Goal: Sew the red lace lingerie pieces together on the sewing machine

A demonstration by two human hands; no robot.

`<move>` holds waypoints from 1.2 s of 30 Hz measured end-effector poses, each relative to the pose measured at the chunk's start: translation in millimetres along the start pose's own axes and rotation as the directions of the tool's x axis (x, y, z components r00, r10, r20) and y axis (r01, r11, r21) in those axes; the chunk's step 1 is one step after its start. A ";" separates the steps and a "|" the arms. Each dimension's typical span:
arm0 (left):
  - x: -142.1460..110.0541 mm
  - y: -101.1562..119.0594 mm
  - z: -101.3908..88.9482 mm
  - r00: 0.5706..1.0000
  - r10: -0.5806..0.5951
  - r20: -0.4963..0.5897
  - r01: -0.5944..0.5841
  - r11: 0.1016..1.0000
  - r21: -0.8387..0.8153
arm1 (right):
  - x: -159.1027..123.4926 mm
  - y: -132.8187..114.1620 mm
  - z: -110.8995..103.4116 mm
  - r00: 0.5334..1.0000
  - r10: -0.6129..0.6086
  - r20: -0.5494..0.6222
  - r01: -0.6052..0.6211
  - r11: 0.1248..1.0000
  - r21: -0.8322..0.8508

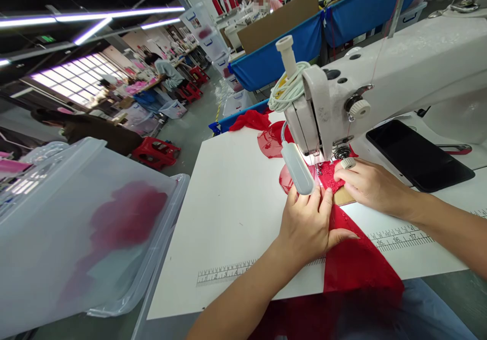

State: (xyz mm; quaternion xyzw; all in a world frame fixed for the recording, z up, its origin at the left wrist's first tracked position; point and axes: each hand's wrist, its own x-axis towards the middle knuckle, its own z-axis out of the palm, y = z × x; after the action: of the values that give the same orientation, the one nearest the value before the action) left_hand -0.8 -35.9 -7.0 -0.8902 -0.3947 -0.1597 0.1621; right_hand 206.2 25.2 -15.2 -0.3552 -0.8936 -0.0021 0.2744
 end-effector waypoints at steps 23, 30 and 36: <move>0.4 -2.5 3.5 1.000 -0.003 -0.007 0.004 0.997 0.072 | 2.1 7.4 1.2 0.999 0.029 -0.023 -0.029 0.999 0.026; 3.0 -6.3 7.9 0.999 -0.031 0.004 0.031 0.997 0.067 | 4.8 8.7 0.2 0.998 0.011 -0.063 -0.008 0.999 0.041; 4.4 -9.5 11.1 0.998 -0.054 0.033 0.053 0.997 0.052 | 5.1 12.1 2.1 0.998 0.000 -0.068 0.001 1.000 0.012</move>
State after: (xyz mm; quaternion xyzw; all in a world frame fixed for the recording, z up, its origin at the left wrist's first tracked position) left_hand -3.4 -22.4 -13.5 -0.8774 -0.4251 -0.1386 0.1739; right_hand 209.8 37.9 -16.8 -0.3528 -0.8838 -0.0088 0.3071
